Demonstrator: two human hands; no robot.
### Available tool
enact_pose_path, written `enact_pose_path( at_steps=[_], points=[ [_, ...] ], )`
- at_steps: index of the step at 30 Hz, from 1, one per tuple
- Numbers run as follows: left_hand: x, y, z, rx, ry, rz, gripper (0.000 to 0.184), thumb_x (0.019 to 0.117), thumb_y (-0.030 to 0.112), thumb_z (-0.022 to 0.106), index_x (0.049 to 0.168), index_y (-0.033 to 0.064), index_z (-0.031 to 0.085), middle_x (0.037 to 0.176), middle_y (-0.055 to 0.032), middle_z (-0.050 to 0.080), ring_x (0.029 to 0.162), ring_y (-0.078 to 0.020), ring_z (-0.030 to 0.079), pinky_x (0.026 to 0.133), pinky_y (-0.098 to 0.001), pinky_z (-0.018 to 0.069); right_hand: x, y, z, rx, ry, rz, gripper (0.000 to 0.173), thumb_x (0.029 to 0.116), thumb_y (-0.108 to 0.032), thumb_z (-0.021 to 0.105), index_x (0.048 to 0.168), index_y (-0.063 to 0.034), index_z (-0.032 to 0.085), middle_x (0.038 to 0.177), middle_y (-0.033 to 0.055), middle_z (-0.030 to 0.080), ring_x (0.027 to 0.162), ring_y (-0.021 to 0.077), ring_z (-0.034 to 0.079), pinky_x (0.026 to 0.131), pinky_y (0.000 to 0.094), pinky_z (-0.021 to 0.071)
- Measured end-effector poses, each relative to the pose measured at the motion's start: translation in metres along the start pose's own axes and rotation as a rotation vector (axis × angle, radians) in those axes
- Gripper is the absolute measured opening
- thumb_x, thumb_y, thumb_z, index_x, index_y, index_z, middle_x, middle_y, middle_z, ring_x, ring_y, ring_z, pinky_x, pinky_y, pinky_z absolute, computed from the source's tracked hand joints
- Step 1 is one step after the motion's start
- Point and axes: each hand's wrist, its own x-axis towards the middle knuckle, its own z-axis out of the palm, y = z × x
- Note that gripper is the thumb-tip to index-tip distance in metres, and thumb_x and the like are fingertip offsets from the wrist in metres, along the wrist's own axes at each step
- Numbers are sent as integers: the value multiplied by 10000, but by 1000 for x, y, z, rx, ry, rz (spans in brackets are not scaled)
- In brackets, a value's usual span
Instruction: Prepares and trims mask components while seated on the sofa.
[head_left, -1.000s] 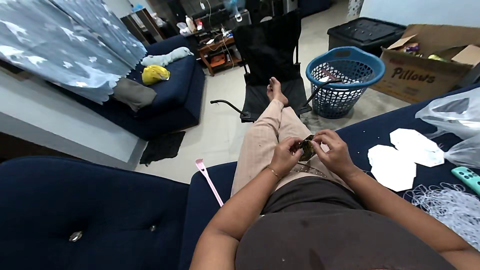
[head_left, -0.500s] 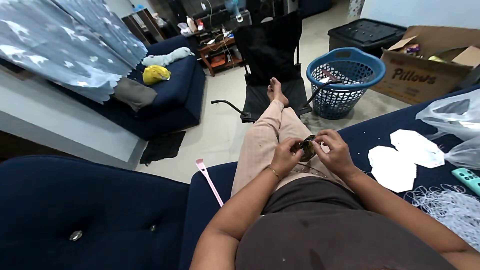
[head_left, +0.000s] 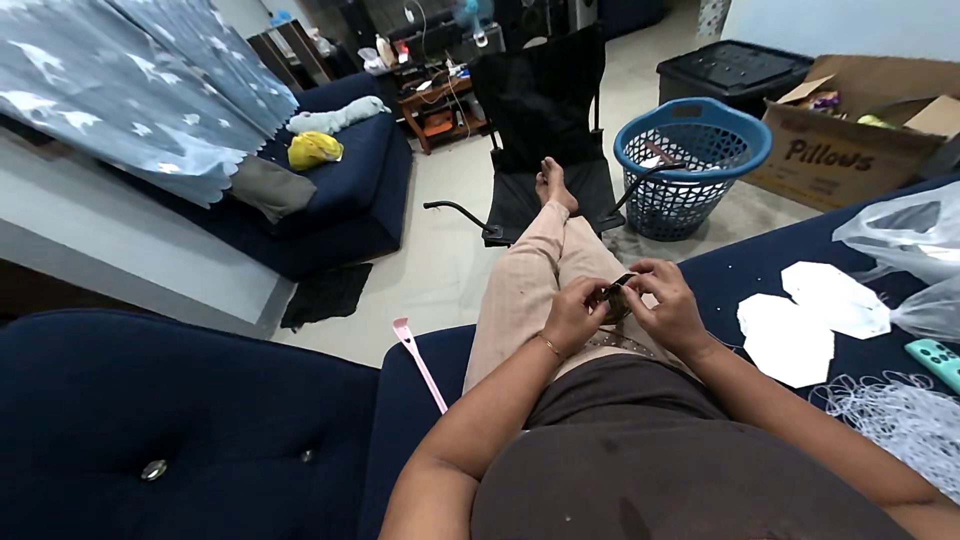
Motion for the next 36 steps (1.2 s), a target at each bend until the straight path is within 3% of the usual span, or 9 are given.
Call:
enact_pose_path(
  at_steps=[4,8,11,13,18,22,27,31,36],
  points=[
    [0,-1,0,-9,-27,29,259,899,3,657,1140,-86,691,994,-186,686,819,-175,661,761,-284,565,-1,3,0,28,-39,-10,206,964,-168,606,923,-9,730,1234,203,670,1043,278,684,870,382,587],
    [1,-5,0,-95,-35,73,232,949,75,661,1101,-98,685,1009,-183,682,828,-154,665,762,-273,571,-2,3,-2,49,-36,-31,194,958,-148,606,942,4,727,1152,190,696,1017,270,690,878,369,583],
    [2,0,-3,-216,-58,-11,287,1040,58,487,1232,-87,644,1068,-159,675,808,-105,640,740,-255,555,-1,0,-5,77,-36,-38,185,949,-131,611,934,11,729,1103,189,699,989,273,689,865,376,587],
    [3,0,-2,-219,-83,-28,323,1027,-5,449,1284,-58,639,1055,-138,667,780,-90,623,713,-238,546,-2,-1,-5,79,-34,-63,183,942,-133,609,923,3,730,1086,175,703,989,260,686,866,365,582],
    [0,-5,-1,-195,-98,63,225,963,-43,574,1134,-69,718,1072,-183,688,938,-149,672,842,-270,565,-5,-3,-5,87,-55,-121,179,948,-144,616,923,-10,731,1081,156,702,1022,244,675,903,348,570],
    [0,-7,0,-189,-84,73,162,954,-39,581,1031,-87,716,1008,-168,688,852,-120,658,773,-242,559,-6,-4,-6,91,-65,-149,174,942,-155,619,904,-30,733,1073,143,704,1047,236,664,918,330,555],
    [0,-6,1,-152,-96,71,161,972,4,575,1014,-97,695,961,-162,680,824,-118,645,776,-242,549,-7,-3,-7,89,-69,-165,175,942,-164,620,904,-37,733,1063,140,709,1047,241,662,922,341,548],
    [1,-3,0,-149,-149,2,178,980,30,553,1023,-102,664,960,-165,648,796,-124,614,749,-249,533,-6,-3,-9,114,-77,-152,174,933,-161,626,905,-28,736,1065,145,708,1044,239,667,922,336,554],
    [4,-2,-7,-193,-218,-232,208,1009,57,517,1087,-91,640,1033,-163,635,837,-134,622,743,-277,541,-5,-1,-13,187,-58,-126,210,944,-218,651,869,-35,722,1015,127,706,1019,206,660,914,323,543]
  ],
)
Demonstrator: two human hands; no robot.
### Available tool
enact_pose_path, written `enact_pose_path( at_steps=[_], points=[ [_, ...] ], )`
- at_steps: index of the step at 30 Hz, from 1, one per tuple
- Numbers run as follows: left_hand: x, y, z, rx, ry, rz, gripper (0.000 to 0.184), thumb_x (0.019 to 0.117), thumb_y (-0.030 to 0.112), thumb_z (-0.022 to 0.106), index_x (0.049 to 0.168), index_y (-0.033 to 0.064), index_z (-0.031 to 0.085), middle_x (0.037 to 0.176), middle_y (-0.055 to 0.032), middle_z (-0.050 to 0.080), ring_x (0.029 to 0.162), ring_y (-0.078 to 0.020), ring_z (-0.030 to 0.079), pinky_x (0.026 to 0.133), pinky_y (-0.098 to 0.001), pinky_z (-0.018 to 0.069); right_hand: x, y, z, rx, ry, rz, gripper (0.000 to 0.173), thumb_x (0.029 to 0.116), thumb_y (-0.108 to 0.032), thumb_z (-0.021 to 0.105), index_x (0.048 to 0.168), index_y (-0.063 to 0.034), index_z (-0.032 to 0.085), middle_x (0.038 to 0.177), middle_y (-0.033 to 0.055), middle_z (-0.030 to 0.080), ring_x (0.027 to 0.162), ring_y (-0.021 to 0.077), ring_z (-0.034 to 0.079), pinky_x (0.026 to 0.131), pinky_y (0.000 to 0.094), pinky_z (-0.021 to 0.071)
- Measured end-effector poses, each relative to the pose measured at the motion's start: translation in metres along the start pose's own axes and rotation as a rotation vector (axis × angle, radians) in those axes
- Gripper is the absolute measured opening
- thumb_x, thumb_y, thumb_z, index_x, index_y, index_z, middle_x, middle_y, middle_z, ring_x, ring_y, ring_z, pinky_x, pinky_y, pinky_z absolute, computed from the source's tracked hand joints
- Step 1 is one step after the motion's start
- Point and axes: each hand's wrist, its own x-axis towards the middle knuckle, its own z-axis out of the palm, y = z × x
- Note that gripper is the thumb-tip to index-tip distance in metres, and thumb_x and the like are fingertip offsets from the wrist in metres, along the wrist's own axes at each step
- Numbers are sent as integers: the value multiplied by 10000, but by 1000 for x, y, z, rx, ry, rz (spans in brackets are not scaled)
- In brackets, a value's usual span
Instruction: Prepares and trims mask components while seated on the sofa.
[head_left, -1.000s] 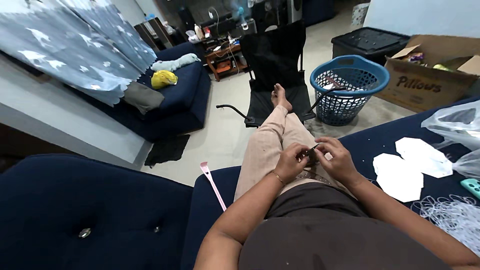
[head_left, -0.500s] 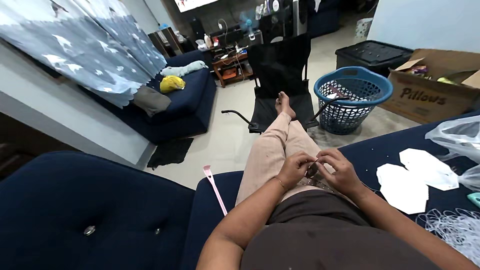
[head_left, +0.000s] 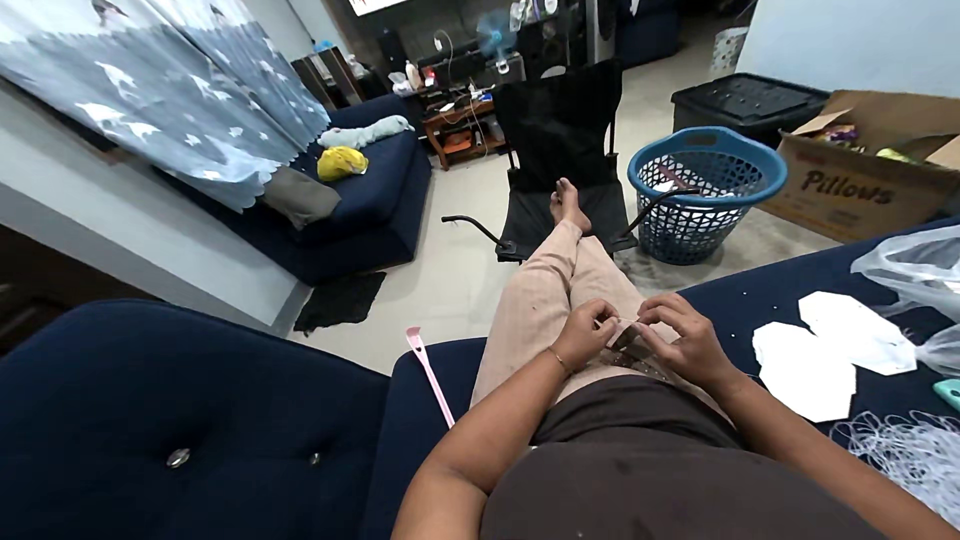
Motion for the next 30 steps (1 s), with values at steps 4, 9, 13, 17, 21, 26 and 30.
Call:
enact_pose_path(
  at_steps=[4,9,13,17,21,26,30],
  points=[
    [1,0,-2,-76,-9,-57,241,1016,58,477,1130,-83,636,1201,-162,642,911,-110,633,751,-273,538,8,-10,-7,82,23,13,220,954,-214,660,864,-19,706,1000,127,701,994,163,660,884,287,551],
    [0,1,-4,-328,-53,-127,195,1019,62,440,1057,-25,610,1245,-85,648,847,-37,620,644,-217,500,21,-22,-18,267,33,4,207,980,-250,662,881,-72,697,1010,37,697,1022,83,649,896,254,548],
    [-1,-3,-5,-479,-149,-165,175,1017,89,423,1020,18,582,1037,-52,713,781,-64,669,602,-230,526,24,-21,-24,374,43,5,211,990,-281,663,847,-126,668,986,-19,693,1004,65,651,876,246,549],
    [0,-5,-6,-353,-177,-148,155,1033,73,467,1049,-22,589,763,4,617,617,-39,580,568,-200,490,20,-12,-28,398,41,44,216,989,-296,664,834,-147,642,967,-41,678,971,51,645,849,236,546],
    [2,-6,-8,-106,-87,-85,189,1019,51,523,1101,-86,624,880,-67,628,703,-39,563,678,-219,509,8,10,-25,392,27,131,134,952,-230,687,867,-135,649,914,-59,669,908,33,647,836,244,554],
    [0,0,-5,-32,-73,-67,185,1013,30,546,1093,-94,658,885,-108,685,750,-90,645,743,-269,563,-12,34,-13,150,-185,224,247,920,-209,683,1020,15,716,964,103,716,900,142,678,855,325,562],
    [-1,4,-3,-30,-136,-137,182,1023,42,558,1098,-75,674,906,-101,718,748,-85,675,713,-254,571,-21,34,-1,48,-286,196,226,912,-220,712,1024,-29,757,1049,139,734,1047,299,675,963,498,513]
  ],
)
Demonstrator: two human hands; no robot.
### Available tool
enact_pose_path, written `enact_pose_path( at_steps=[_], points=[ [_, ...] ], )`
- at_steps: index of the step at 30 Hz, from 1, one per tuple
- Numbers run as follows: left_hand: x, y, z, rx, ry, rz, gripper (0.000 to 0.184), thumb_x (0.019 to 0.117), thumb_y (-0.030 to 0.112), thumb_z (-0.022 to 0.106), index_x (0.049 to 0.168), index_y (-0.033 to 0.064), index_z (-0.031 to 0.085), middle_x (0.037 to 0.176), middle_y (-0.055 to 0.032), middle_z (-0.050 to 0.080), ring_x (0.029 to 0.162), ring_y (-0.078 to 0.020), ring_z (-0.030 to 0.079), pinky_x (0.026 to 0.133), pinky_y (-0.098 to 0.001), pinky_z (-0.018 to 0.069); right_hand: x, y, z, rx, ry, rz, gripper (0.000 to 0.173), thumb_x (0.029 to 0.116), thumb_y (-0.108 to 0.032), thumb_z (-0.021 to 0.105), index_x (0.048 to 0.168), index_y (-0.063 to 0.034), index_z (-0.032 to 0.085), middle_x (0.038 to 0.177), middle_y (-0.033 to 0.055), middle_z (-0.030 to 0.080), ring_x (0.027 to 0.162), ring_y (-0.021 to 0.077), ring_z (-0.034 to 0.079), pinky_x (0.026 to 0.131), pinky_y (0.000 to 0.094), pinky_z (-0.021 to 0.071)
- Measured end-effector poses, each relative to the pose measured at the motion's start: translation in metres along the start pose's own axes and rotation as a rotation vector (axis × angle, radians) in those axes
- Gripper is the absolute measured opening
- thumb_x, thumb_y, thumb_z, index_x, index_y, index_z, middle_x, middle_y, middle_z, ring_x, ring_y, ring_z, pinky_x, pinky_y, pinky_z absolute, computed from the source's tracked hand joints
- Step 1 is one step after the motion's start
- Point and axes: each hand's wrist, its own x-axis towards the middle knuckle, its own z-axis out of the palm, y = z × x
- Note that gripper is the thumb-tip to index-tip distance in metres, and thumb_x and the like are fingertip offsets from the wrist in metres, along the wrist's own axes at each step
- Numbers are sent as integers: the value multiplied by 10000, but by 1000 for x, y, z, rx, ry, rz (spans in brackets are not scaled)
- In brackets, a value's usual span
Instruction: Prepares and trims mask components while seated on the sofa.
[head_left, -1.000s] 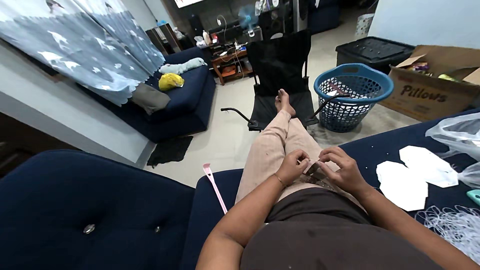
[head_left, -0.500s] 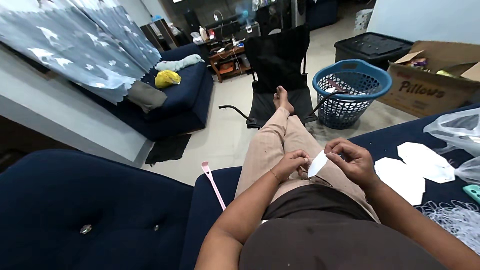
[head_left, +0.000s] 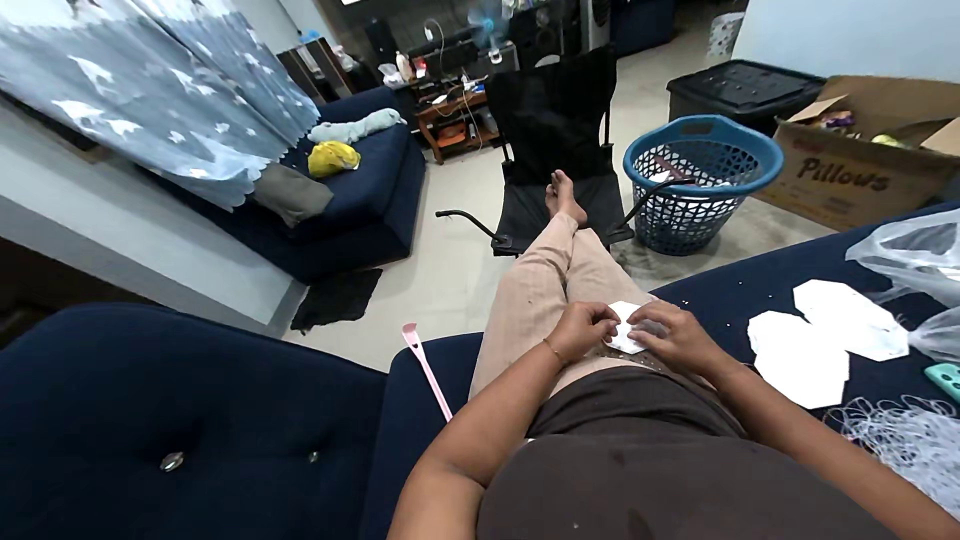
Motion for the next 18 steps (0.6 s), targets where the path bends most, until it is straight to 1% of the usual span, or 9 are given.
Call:
enact_pose_path(
  at_steps=[1,2,3,4,6,9,12,14,18],
  points=[
    [0,0,0,1,-2,-6,182,1025,47,559,1095,-73,677,908,-97,723,748,-81,677,710,-252,570,0,1,3,-12,6,-16,215,919,-236,707,1014,-53,766,1050,119,738,1056,293,671,977,514,495],
    [1,0,0,-1,0,-10,183,1024,51,563,1092,-71,680,908,-95,727,748,-81,681,707,-254,573,0,0,5,-14,17,-27,192,929,-234,699,996,-70,773,1043,98,744,1055,275,672,988,509,487],
    [1,0,0,-8,0,-16,185,1025,54,563,1095,-71,681,911,-95,730,751,-84,684,708,-260,575,0,-1,7,-11,31,-34,169,934,-223,694,968,-80,776,1027,81,748,1042,253,677,989,492,492],
    [1,0,0,-21,0,-22,188,1024,53,564,1101,-74,680,915,-99,731,754,-92,687,708,-268,578,1,-4,9,-5,47,-38,153,933,-205,691,941,-76,773,1005,76,749,1021,241,681,966,477,506],
    [1,-1,1,-33,3,-25,184,1022,49,569,1098,-75,681,914,-97,732,751,-91,689,708,-268,580,1,-8,10,-4,70,-27,144,930,-192,690,931,-73,771,989,72,748,983,224,683,921,454,517],
    [0,0,0,-38,17,-16,176,1018,47,575,1084,-75,685,901,-89,731,737,-77,682,694,-254,575,1,-11,8,-8,94,-18,169,933,-194,690,978,-51,768,992,95,742,936,227,686,882,435,542],
    [0,1,-1,-57,22,-22,174,1017,47,576,1083,-73,683,899,-84,731,735,-69,678,689,-243,570,2,-13,6,18,108,-32,159,933,-179,682,934,-47,770,936,84,741,904,193,682,865,383,543],
    [-1,2,0,-76,20,-33,171,1017,46,580,1085,-73,683,898,-78,731,736,-65,678,693,-238,570,1,-13,6,25,109,-39,159,934,-171,677,918,-43,770,907,84,737,883,190,677,852,380,538],
    [-2,2,2,-109,32,-64,173,1023,61,578,1080,-59,689,879,-52,730,723,-42,666,679,-217,558,-1,-14,6,36,101,13,163,952,-149,646,936,-25,750,922,98,726,884,177,681,855,357,550]
  ],
)
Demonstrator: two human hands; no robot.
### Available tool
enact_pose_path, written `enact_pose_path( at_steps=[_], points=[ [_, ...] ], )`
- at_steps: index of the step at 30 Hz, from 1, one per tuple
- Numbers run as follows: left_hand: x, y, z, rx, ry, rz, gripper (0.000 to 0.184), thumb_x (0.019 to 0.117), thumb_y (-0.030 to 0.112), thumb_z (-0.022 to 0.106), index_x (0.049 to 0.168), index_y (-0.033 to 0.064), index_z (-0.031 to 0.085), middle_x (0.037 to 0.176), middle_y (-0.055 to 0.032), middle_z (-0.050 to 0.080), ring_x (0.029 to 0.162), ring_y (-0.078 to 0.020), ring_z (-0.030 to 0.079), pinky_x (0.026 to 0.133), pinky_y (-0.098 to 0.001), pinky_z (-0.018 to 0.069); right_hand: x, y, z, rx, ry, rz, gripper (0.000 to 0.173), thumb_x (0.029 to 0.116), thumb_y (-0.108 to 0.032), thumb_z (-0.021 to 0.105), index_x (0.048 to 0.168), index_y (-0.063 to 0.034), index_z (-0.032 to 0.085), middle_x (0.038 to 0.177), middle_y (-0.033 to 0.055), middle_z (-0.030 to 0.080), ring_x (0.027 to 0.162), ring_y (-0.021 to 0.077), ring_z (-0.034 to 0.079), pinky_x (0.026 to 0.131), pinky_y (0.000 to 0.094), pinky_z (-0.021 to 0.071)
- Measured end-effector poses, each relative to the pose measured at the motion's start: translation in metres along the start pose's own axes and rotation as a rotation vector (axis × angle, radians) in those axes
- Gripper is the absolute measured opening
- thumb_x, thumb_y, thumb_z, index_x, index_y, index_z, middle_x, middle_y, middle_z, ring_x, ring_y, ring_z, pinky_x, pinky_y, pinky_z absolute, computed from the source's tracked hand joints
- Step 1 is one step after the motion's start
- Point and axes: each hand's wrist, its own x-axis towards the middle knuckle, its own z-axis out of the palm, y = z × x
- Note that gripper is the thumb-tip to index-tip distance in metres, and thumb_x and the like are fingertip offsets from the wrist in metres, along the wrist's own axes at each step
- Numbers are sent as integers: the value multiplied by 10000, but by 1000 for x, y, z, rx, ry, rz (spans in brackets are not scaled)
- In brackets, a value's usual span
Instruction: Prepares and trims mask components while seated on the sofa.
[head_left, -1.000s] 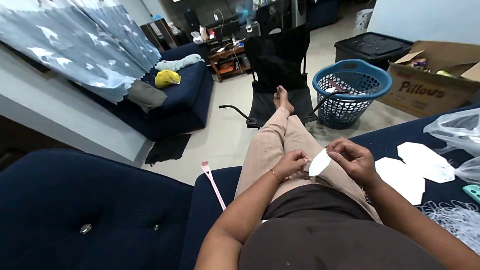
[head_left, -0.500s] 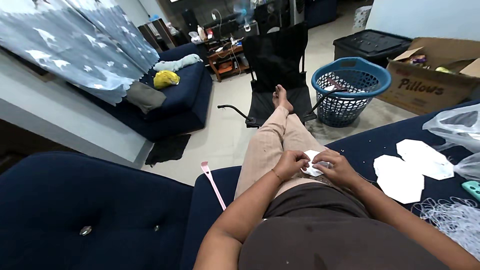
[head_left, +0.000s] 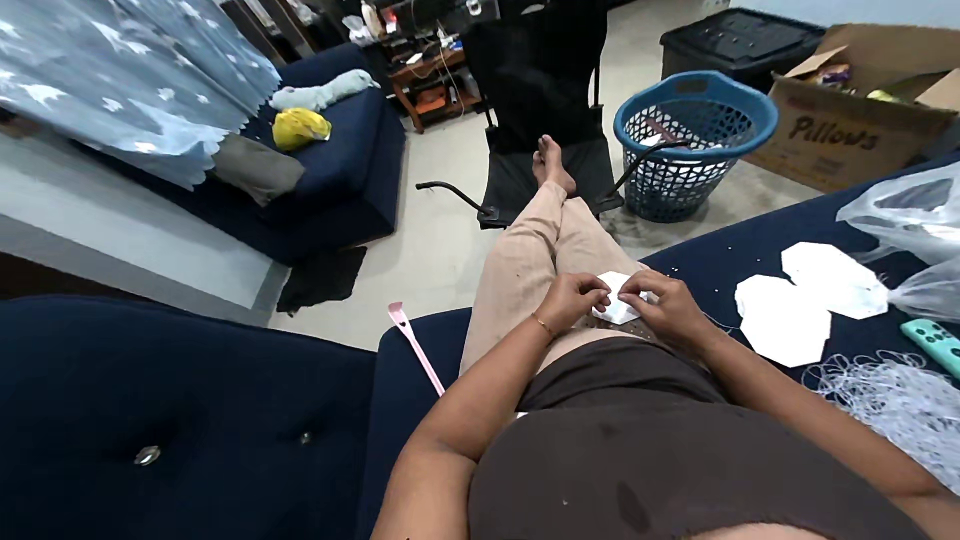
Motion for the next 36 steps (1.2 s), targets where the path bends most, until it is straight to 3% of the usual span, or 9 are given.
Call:
enact_pose_path(
  at_steps=[9,16,25,27,30,31,34,36],
  points=[
    [2,-3,0,-52,-8,11,145,1005,31,595,1060,-63,691,871,-49,734,720,-47,673,672,-218,564,2,-2,3,8,-23,6,159,957,-168,654,941,-40,747,929,83,716,880,158,669,838,334,551],
    [2,-2,-1,-64,-33,-31,224,1010,-11,554,1194,-79,663,1031,-99,743,810,-76,694,738,-247,575,1,-4,0,135,45,86,194,975,-165,618,963,-12,737,941,77,711,858,84,653,809,258,540],
    [2,-2,-2,-55,22,-47,146,996,33,618,1072,-65,694,884,-62,741,726,-55,676,689,-227,564,0,-5,5,135,24,112,206,976,-184,615,963,-16,734,941,82,700,860,94,642,790,258,532],
    [3,-7,-1,19,52,38,126,964,43,662,1019,-56,718,932,-74,729,801,-53,666,751,-229,557,0,-5,7,128,24,106,205,971,-187,616,955,-22,737,938,78,702,866,94,645,789,261,532],
    [6,-14,-2,84,52,145,122,938,52,697,995,-48,738,1108,-142,663,999,-122,631,868,-268,543,0,-6,7,120,15,102,205,968,-190,619,953,-24,738,938,78,703,875,101,647,795,268,533],
    [6,-14,-2,88,51,153,130,946,56,688,1004,-51,733,1104,-144,675,990,-120,639,863,-268,545,0,-6,7,119,11,100,206,966,-188,618,951,-21,737,935,83,702,874,107,648,795,273,535],
    [3,-9,0,33,59,141,115,949,39,669,1007,-46,719,914,-58,715,775,-30,640,708,-203,533,0,-6,9,122,1,94,208,966,-192,616,947,-24,736,933,79,704,874,104,645,794,273,528],
    [3,-8,0,-6,50,132,123,936,22,677,1028,-52,708,876,-39,705,733,-18,624,684,-193,525,0,-6,10,125,-9,109,201,963,-188,614,943,-30,736,933,69,702,875,91,640,795,262,524]
  ],
)
